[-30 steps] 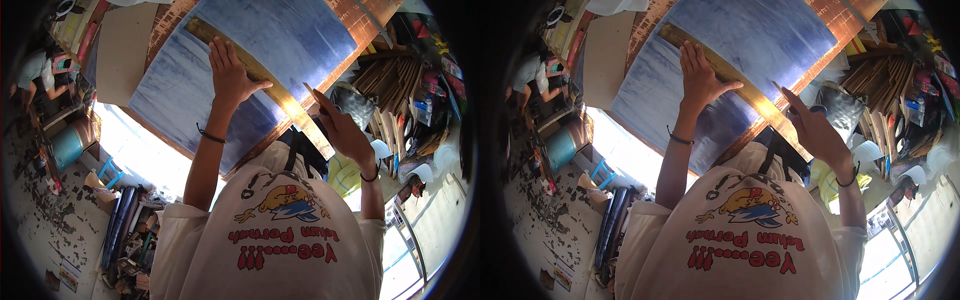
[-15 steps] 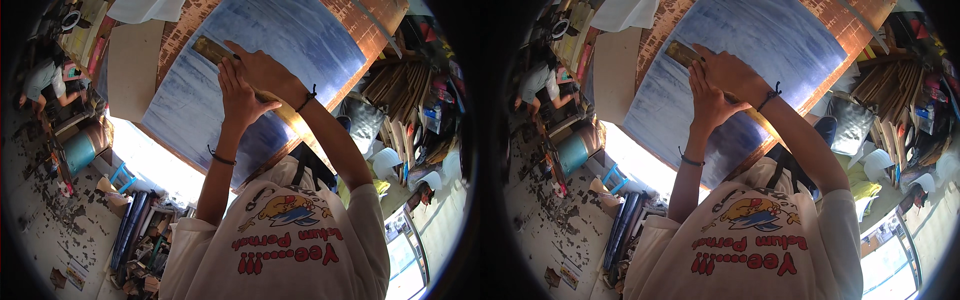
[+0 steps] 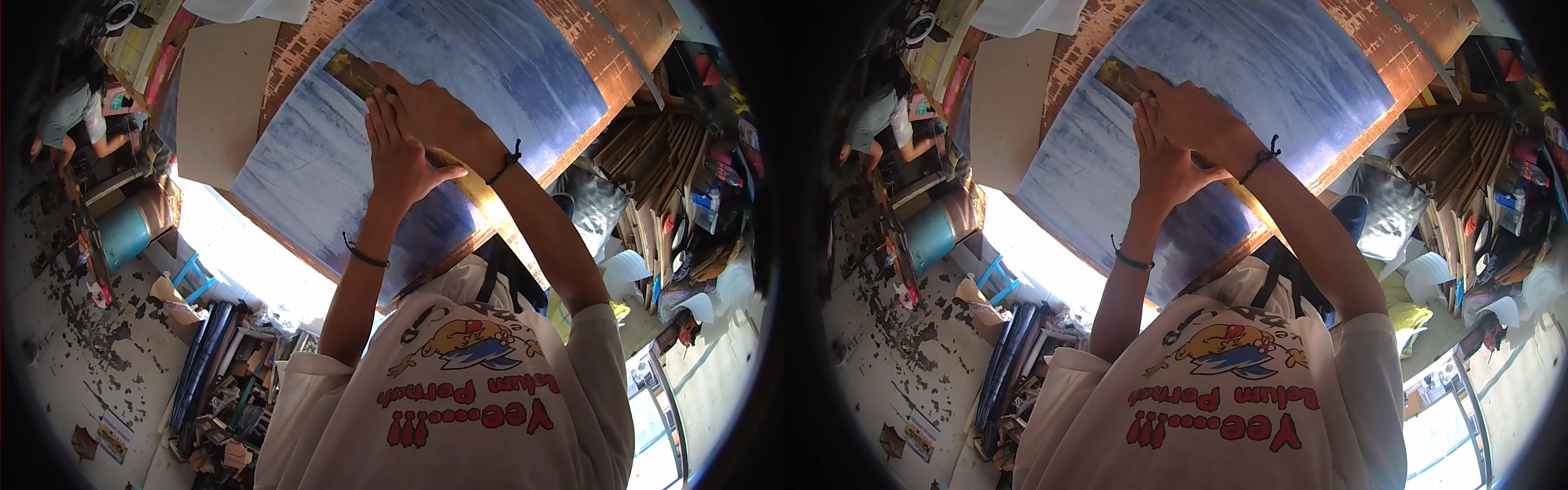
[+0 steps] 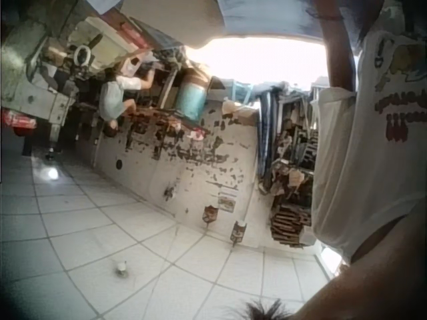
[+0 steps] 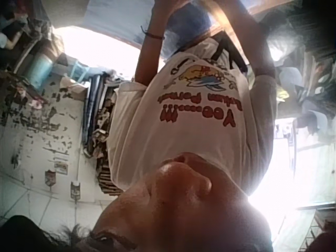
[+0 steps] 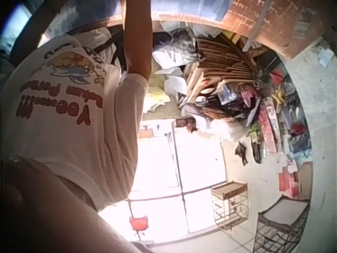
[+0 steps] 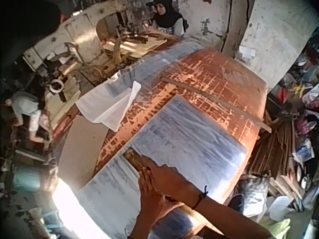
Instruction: The person aligns wooden and metal rulers over a sheet of material and cuts along the edges using a utility knife.
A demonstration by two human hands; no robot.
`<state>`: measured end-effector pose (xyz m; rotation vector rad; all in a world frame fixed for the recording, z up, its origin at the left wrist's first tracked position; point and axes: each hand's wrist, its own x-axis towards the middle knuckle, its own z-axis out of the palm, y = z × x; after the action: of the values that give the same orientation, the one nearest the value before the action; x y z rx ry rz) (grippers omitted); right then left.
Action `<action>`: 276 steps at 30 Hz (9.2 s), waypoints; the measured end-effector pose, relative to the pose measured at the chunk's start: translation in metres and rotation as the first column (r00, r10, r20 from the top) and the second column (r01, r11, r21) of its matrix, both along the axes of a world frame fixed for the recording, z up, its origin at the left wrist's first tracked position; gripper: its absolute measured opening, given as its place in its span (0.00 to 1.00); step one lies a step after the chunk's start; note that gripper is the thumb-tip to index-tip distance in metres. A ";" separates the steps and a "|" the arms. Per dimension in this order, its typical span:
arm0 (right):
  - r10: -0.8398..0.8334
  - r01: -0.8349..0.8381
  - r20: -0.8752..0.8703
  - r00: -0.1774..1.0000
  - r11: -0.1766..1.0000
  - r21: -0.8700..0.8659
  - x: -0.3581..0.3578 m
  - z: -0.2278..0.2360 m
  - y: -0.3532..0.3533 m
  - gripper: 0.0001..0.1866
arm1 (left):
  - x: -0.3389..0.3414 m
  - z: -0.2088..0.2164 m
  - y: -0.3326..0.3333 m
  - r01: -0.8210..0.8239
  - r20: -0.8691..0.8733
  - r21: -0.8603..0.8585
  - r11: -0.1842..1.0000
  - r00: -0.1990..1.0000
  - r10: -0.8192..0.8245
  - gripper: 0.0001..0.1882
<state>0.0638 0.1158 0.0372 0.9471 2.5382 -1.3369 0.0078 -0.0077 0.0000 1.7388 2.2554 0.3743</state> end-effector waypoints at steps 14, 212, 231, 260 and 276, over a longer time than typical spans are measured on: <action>-0.084 0.078 0.131 0.988 0.996 0.049 0.000 0.030 -0.013 0.26 | 0.000 -0.015 -0.002 0.015 -0.080 0.069 0.998 0.997 -0.010 0.76; -0.303 0.338 -0.153 0.941 0.874 0.348 0.295 -0.021 0.053 0.36 | 0.061 -0.007 0.027 -0.149 -0.103 0.044 0.988 0.983 0.153 0.39; -0.194 0.255 -0.189 0.963 0.886 0.388 0.283 -0.016 0.052 0.37 | -0.012 -0.003 -0.018 -0.692 -0.228 0.161 0.704 0.668 0.708 0.34; -0.172 0.239 -0.212 0.962 0.906 0.349 0.289 -0.028 0.056 0.29 | 0.148 -0.005 -0.059 -0.445 0.101 0.323 0.835 0.894 0.437 0.22; -0.220 0.291 -0.227 0.949 0.888 0.357 0.294 -0.038 0.058 0.29 | 0.142 -0.013 -0.040 -0.356 0.161 0.456 0.816 0.935 0.317 0.05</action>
<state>0.3581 0.1733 -0.0012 1.3296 2.9752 -1.0302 0.1499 -0.0476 -0.0127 1.4627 2.5651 1.1459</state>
